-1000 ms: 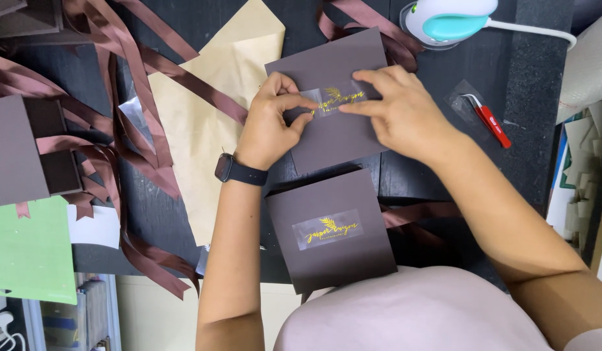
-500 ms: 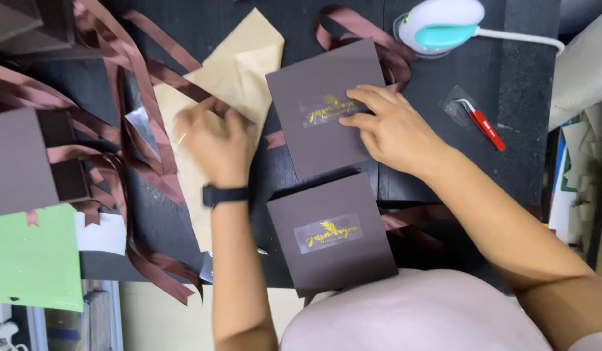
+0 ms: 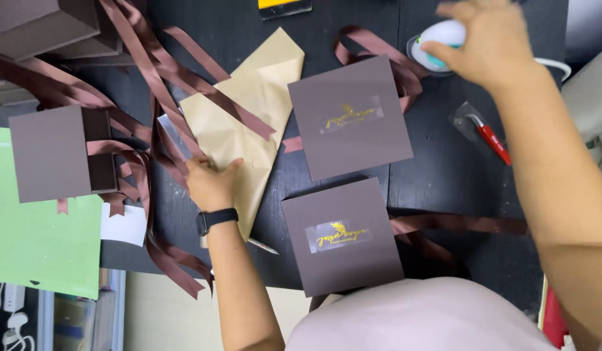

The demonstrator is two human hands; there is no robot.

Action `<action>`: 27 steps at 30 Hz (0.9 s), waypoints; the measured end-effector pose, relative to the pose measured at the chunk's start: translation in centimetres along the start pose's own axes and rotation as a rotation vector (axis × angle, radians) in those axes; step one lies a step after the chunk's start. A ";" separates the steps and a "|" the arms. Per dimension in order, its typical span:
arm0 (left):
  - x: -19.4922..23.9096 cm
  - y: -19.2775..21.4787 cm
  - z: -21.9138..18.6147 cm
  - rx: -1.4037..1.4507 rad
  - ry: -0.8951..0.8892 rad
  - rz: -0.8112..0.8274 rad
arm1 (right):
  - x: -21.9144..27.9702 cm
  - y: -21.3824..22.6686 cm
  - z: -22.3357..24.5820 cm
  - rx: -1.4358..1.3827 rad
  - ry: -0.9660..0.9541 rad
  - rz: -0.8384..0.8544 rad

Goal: Applying gold foil transfer logos to the lids of brown gift boxes using a mini heat press and burnishing with a pencil.

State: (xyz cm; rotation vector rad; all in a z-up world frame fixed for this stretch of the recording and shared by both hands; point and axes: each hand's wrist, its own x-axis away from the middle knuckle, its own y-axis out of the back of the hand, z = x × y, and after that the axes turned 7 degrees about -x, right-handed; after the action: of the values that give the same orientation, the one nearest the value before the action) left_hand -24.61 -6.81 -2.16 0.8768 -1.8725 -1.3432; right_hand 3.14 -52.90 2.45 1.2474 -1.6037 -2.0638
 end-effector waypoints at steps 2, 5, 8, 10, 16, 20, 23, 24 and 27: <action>-0.1 -1.4 1.6 0.091 -0.066 -0.088 | 0.3 -1.8 -0.6 -0.070 -0.139 0.214; 2.6 0.5 -0.2 0.131 -0.443 -0.339 | -0.7 -0.9 -0.9 -0.016 -0.274 0.290; 7.2 3.0 -6.5 0.478 -0.765 -0.260 | -0.5 1.4 -1.3 0.163 -0.266 0.146; 8.4 2.1 -8.1 0.554 -0.804 -0.097 | -2.0 3.1 3.5 -0.075 -0.358 0.185; 8.5 -2.2 -10.7 0.552 -0.798 0.252 | -2.4 1.3 12.3 0.032 -0.042 0.133; 8.7 -2.0 -10.7 0.584 -0.733 0.346 | -3.6 -0.5 15.0 -0.072 -0.019 0.013; 8.6 -1.5 -10.7 0.594 -0.727 0.367 | -4.5 -0.2 16.2 -0.100 0.065 0.086; 8.7 -1.5 -10.7 0.596 -0.724 0.364 | -4.2 0.2 15.7 -0.101 0.069 0.087; 8.4 -1.7 -10.6 0.604 -0.690 0.424 | -3.9 0.6 14.5 -0.112 0.088 0.191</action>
State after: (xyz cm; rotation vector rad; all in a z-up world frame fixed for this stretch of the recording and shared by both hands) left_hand -20.32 -19.61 0.01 0.2244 -2.8849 -0.8648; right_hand -5.37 -40.82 5.23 1.0857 -1.4849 -1.9259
